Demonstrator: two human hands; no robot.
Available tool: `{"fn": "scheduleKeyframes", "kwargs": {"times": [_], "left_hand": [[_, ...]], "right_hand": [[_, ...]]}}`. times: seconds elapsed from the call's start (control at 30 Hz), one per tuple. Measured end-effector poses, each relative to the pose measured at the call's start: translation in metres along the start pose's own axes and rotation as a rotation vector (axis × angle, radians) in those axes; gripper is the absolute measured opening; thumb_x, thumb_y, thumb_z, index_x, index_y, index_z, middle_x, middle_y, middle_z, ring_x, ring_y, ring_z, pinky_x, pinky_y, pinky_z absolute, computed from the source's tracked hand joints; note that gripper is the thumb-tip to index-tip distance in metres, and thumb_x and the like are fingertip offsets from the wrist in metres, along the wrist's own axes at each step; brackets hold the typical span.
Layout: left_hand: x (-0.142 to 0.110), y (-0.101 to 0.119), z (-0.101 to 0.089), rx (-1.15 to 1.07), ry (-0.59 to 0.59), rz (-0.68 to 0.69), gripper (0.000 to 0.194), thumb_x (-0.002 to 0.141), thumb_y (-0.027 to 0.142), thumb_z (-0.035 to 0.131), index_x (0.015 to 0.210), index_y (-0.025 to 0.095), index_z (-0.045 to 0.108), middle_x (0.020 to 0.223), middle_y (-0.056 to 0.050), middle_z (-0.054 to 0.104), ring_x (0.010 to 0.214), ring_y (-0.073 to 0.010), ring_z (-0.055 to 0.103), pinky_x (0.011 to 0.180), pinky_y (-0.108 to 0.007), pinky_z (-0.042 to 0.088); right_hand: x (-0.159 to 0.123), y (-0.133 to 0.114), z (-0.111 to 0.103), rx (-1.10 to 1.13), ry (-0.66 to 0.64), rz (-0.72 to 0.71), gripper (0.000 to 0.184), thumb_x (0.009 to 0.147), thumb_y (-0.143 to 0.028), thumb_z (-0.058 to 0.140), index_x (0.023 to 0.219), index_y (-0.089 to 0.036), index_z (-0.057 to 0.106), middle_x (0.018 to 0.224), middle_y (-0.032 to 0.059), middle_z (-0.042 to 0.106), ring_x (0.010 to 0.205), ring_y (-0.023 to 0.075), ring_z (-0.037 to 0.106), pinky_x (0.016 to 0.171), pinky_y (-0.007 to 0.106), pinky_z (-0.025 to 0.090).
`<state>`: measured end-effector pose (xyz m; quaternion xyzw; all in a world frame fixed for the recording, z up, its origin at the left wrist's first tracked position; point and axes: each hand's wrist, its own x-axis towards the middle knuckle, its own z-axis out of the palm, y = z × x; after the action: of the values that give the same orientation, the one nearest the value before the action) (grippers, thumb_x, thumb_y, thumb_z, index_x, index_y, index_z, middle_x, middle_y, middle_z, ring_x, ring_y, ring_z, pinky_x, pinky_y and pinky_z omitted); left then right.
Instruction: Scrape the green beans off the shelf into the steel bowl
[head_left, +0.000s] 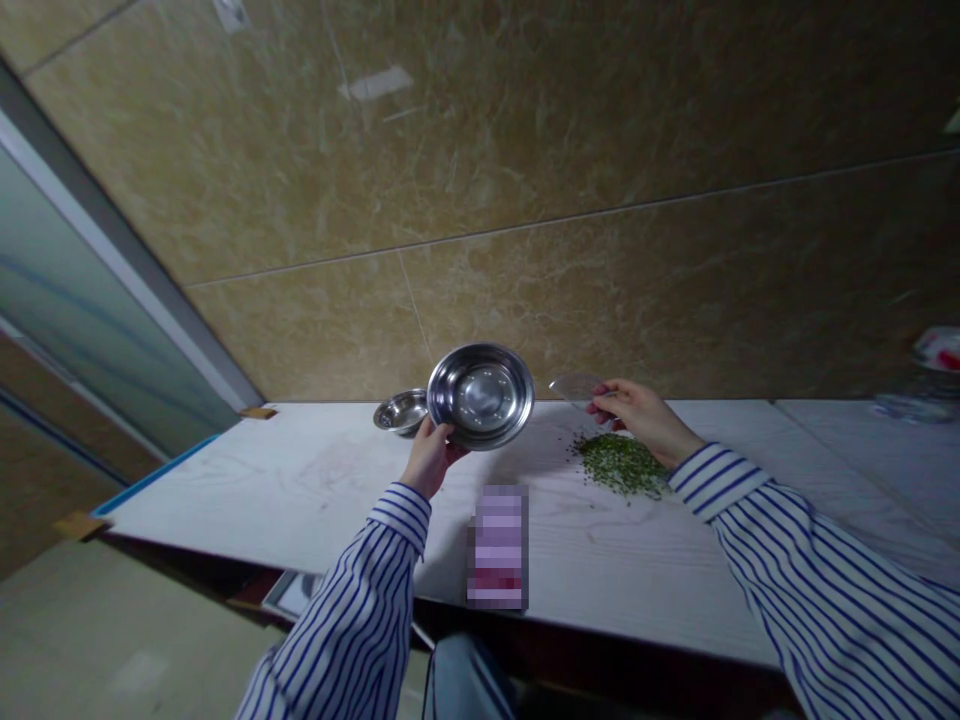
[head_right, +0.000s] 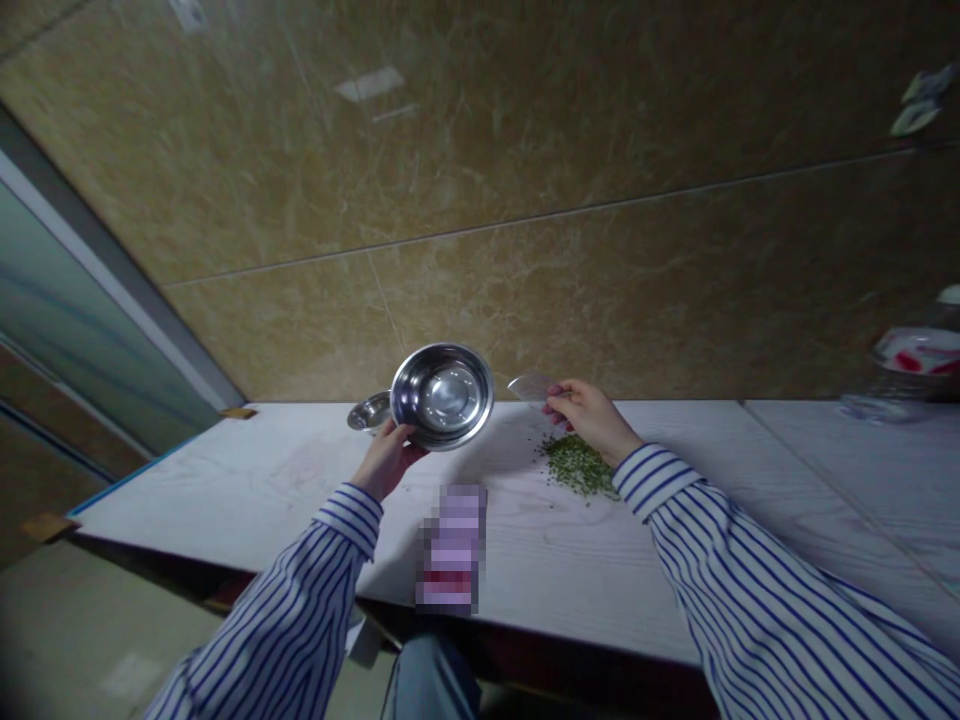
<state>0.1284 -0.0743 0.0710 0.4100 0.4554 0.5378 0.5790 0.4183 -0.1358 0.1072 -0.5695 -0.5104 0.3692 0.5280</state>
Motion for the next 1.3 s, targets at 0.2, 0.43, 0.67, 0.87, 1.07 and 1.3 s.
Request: {"fn": "scheduleKeyframes", "kwargs": {"times": [0.2, 0.43, 0.67, 0.87, 1.07, 1.3], "left_hand": [[-0.038, 0.008, 0.016, -0.052, -0.053, -0.010, 0.036, 0.087, 0.033, 0.055, 0.118, 0.017, 0.054, 0.117, -0.009, 0.058, 0.096, -0.0211, 0.060, 0.079, -0.042, 0.052], [-0.080, 0.007, 0.038, -0.143, -0.083, -0.095, 0.017, 0.087, 0.027, 0.052, 0.095, 0.013, 0.059, 0.071, -0.001, 0.061, 0.059, -0.0121, 0.058, 0.060, -0.030, 0.053], [-0.125, -0.005, 0.047, -0.191, -0.087, -0.194, 0.019, 0.082, 0.030, 0.055, 0.090, 0.014, 0.062, 0.067, -0.005, 0.065, 0.062, -0.0164, 0.063, 0.062, -0.032, 0.055], [-0.175, -0.032, 0.041, -0.214, -0.094, -0.275, 0.017, 0.081, 0.030, 0.057, 0.086, 0.015, 0.064, 0.068, -0.003, 0.067, 0.058, -0.0149, 0.061, 0.053, -0.027, 0.052], [-0.222, -0.057, 0.036, -0.196, -0.149, -0.404, 0.031, 0.080, 0.032, 0.060, 0.107, 0.018, 0.065, 0.084, -0.004, 0.073, 0.081, -0.0199, 0.067, 0.070, -0.028, 0.051], [-0.232, -0.091, 0.014, -0.155, -0.412, -0.468, 0.046, 0.081, 0.034, 0.059, 0.125, 0.021, 0.058, 0.118, -0.009, 0.067, 0.112, -0.0279, 0.058, 0.096, -0.039, 0.042]], "right_hand": [[-0.026, -0.008, -0.028, 0.022, 0.050, -0.017, 0.016, 0.074, -0.029, 0.059, 0.084, -0.019, 0.053, 0.077, 0.0049, 0.068, 0.064, 0.0124, 0.058, 0.054, 0.023, 0.040], [-0.053, -0.004, -0.063, 0.018, 0.113, -0.030, 0.019, 0.072, -0.031, 0.061, 0.084, -0.018, 0.055, 0.081, 0.0063, 0.069, 0.066, 0.0138, 0.059, 0.054, 0.024, 0.041], [-0.079, 0.009, -0.097, 0.024, 0.184, -0.031, 0.022, 0.071, -0.032, 0.063, 0.086, -0.018, 0.056, 0.082, 0.0070, 0.069, 0.067, 0.0138, 0.060, 0.054, 0.023, 0.042], [-0.099, 0.022, -0.111, -0.006, 0.197, -0.020, 0.024, 0.071, -0.034, 0.062, 0.087, -0.018, 0.054, 0.081, 0.0077, 0.069, 0.066, 0.0141, 0.060, 0.054, 0.024, 0.043], [-0.111, 0.035, -0.116, -0.081, 0.225, 0.003, 0.024, 0.072, -0.034, 0.063, 0.089, -0.018, 0.056, 0.082, 0.0085, 0.070, 0.065, 0.0145, 0.061, 0.054, 0.024, 0.042], [-0.111, 0.048, -0.120, -0.160, 0.241, 0.030, 0.022, 0.073, -0.033, 0.063, 0.088, -0.018, 0.057, 0.080, 0.0081, 0.071, 0.065, 0.0148, 0.062, 0.052, 0.023, 0.042]]}}
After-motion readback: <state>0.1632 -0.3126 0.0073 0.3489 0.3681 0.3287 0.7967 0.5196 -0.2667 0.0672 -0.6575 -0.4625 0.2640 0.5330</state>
